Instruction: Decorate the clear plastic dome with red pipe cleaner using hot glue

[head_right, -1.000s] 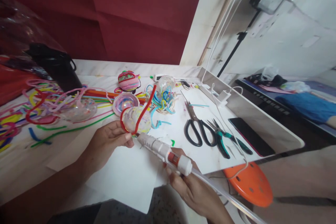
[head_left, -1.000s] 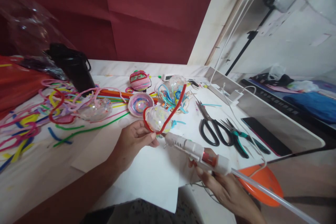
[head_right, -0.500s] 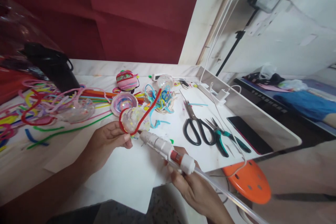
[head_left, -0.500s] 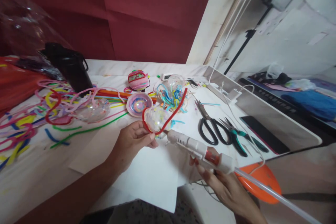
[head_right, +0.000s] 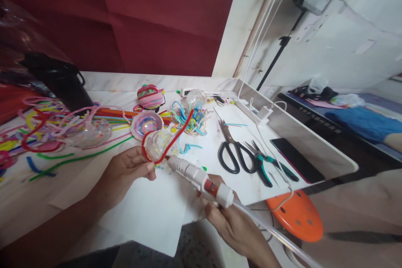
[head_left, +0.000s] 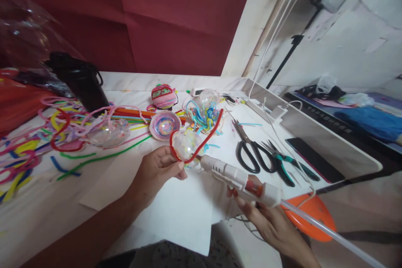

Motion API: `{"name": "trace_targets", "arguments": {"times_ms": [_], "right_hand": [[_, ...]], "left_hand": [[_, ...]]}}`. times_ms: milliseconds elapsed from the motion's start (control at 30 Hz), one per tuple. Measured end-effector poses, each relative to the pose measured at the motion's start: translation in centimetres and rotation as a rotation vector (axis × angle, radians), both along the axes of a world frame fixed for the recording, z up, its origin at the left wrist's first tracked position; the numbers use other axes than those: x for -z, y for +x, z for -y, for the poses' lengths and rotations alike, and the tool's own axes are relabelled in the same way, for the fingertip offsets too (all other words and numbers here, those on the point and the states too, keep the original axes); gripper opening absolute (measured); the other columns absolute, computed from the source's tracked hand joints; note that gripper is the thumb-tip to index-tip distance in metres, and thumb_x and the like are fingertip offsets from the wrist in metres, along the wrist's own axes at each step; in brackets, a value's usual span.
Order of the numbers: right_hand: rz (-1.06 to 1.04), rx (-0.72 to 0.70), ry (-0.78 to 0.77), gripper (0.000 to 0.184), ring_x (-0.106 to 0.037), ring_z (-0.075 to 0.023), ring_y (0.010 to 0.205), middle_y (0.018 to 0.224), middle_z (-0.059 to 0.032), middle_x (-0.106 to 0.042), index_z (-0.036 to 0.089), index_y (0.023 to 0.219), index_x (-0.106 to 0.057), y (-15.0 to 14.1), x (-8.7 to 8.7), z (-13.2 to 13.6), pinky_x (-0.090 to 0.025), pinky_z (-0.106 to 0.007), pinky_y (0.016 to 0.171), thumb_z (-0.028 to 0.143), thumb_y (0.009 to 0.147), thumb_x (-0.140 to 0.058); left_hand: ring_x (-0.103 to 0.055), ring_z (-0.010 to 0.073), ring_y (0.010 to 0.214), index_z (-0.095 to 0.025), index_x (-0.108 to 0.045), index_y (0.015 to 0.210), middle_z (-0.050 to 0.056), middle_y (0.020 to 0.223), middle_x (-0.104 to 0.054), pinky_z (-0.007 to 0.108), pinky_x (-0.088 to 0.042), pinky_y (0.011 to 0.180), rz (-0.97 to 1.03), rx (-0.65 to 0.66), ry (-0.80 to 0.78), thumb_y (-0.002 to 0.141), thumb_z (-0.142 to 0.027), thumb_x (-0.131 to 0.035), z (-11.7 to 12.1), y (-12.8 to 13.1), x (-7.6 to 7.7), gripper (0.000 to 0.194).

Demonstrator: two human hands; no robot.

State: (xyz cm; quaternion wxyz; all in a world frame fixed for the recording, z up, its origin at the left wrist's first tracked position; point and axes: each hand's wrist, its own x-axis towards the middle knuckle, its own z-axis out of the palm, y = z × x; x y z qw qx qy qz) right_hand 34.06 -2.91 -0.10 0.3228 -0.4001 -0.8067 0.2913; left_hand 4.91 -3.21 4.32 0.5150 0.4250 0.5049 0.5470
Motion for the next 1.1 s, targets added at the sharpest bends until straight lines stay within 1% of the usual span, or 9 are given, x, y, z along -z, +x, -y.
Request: {"name": "trace_targets", "arguments": {"times_ms": [67, 167, 233, 400, 467, 567, 700, 867, 1100], "right_hand": [[0.025, -0.002, 0.011, 0.027, -0.07, -0.0235, 0.076, 0.085, -0.0059, -0.072, 0.026, 0.115, -0.067, -0.1, -0.3, 0.0, -0.062, -0.03, 0.068, 0.041, 0.099, -0.053], [0.059, -0.013, 0.072, 0.026, -0.072, -0.0235, 0.084, 0.099, -0.0082, -0.073, 0.025, 0.117, -0.067, -0.4, -1.2, -0.1, -0.062, -0.031, 0.077, 0.037, 0.1, -0.05], [0.075, -0.027, 0.105, 0.025, -0.073, -0.023, 0.088, 0.1, -0.0081, -0.073, 0.024, 0.114, -0.067, -0.7, -1.9, -0.1, -0.062, -0.03, 0.08, 0.033, 0.1, -0.049], [0.099, -0.026, 0.104, 0.022, -0.071, -0.0216, 0.078, 0.076, -0.0025, -0.067, 0.024, 0.105, -0.068, -1.2, -3.0, 0.1, -0.062, -0.03, 0.076, 0.031, 0.099, -0.047], [0.088, -0.03, 0.093, 0.02, -0.07, -0.0216, 0.075, 0.067, -0.0003, -0.062, 0.024, 0.095, -0.066, -1.3, -3.1, 0.1, -0.062, -0.031, 0.077, 0.031, 0.099, -0.048], [0.052, -0.039, 0.081, 0.021, -0.068, -0.0207, 0.074, 0.064, 0.001, -0.057, 0.024, 0.084, -0.06, -1.6, -3.3, 0.0, -0.061, -0.03, 0.076, 0.031, 0.099, -0.048], [-0.002, -0.091, 0.041, 0.018, -0.063, -0.0167, 0.072, 0.085, -0.0022, -0.063, 0.024, 0.093, -0.059, -2.1, -3.7, -0.2, -0.057, -0.025, 0.067, 0.03, 0.101, -0.044], [-0.044, -0.075, -0.016, 0.015, -0.06, -0.016, 0.068, 0.083, -0.0019, -0.062, 0.023, 0.102, -0.059, -2.2, -3.7, -0.2, -0.052, -0.023, 0.058, 0.03, 0.101, -0.046], [-0.037, 0.003, 0.014, 0.021, -0.065, -0.0203, 0.081, 0.094, -0.0055, -0.067, 0.025, 0.109, -0.066, -1.7, -3.1, -0.2, -0.057, -0.029, 0.069, 0.034, 0.101, -0.049]], "left_hand": [[-0.067, 0.0126, 0.057, -0.016, -0.066, 0.084, -0.002, 0.06, -0.072, 0.023, -0.053, 0.057, -0.003, 0.0, -0.001, 0.073, -0.024, -0.075, 0.0, 0.0, -0.1, 0.016], [-0.066, 0.0126, 0.057, -0.016, -0.066, 0.084, -0.002, 0.06, -0.072, 0.023, -0.053, 0.058, -0.003, 0.003, -0.007, 0.072, -0.024, -0.075, 0.0, 0.0, -0.2, 0.016], [-0.066, 0.0126, 0.057, -0.016, -0.066, 0.084, -0.002, 0.06, -0.072, 0.023, -0.053, 0.058, -0.003, 0.01, -0.016, 0.072, -0.024, -0.075, 0.0, 0.1, -0.3, 0.017], [-0.065, 0.0122, 0.056, -0.016, -0.066, 0.084, -0.002, 0.06, -0.071, 0.023, -0.052, 0.058, -0.003, 0.013, -0.034, 0.071, -0.025, -0.075, 0.0, 0.1, -0.6, 0.019], [-0.065, 0.0121, 0.056, -0.016, -0.066, 0.083, -0.002, 0.06, -0.072, 0.023, -0.052, 0.058, -0.006, 0.015, -0.038, 0.07, -0.025, -0.075, 0.0, 0.2, -0.7, 0.018], [-0.065, 0.0121, 0.055, -0.016, -0.066, 0.081, -0.002, 0.06, -0.071, 0.023, -0.052, 0.057, -0.002, 0.006, -0.046, 0.068, -0.025, -0.077, 0.0, 0.2, -0.8, 0.019], [-0.065, 0.0124, 0.054, -0.016, -0.067, 0.081, -0.002, 0.06, -0.071, 0.024, -0.052, 0.057, 0.013, 0.001, -0.052, 0.066, -0.025, -0.078, -0.1, 0.3, -0.8, 0.021], [-0.065, 0.013, 0.055, -0.016, -0.066, 0.08, -0.002, 0.061, -0.071, 0.025, -0.052, 0.057, 0.011, 0.0, -0.059, 0.067, -0.026, -0.078, 0.0, 0.3, -0.6, 0.021], [-0.065, 0.0129, 0.057, -0.016, -0.066, 0.084, -0.001, 0.061, -0.072, 0.024, -0.052, 0.059, 0.0, 0.032, -0.051, 0.071, -0.026, -0.077, 0.1, 0.2, -0.5, 0.02]]}}
